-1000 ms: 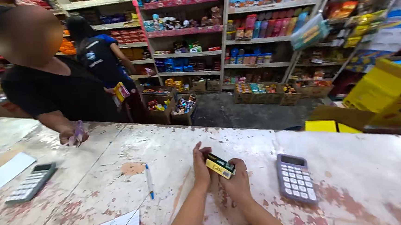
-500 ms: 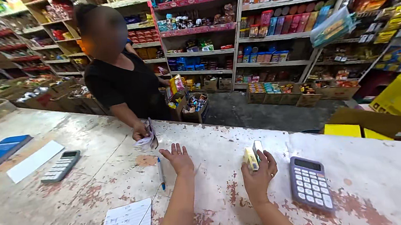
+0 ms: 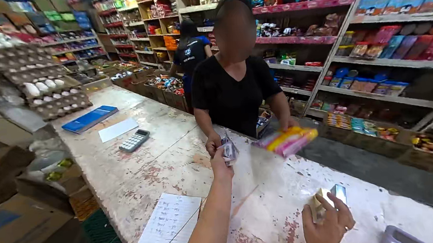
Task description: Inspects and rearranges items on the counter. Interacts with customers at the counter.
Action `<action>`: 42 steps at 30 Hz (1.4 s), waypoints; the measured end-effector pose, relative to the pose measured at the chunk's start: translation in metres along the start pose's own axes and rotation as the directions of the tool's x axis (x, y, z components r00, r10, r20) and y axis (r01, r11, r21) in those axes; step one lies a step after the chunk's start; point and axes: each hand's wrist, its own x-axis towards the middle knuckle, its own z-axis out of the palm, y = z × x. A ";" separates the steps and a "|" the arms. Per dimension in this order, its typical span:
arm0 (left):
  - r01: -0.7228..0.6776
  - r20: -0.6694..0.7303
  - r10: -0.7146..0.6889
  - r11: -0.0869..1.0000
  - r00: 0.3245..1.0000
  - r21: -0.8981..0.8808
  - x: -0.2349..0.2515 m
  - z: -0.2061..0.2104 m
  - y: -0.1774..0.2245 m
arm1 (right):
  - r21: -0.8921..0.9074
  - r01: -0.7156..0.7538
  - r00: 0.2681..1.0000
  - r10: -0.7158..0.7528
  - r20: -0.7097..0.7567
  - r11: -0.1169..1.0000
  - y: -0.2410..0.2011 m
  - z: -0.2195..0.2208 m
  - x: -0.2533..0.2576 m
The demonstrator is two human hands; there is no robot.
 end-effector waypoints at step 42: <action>0.164 0.029 -0.221 0.799 0.975 0.578 -0.370 -0.382 0.278 | 0.565 -0.492 -0.193 -0.716 0.671 0.662 -0.385 -0.059 -0.201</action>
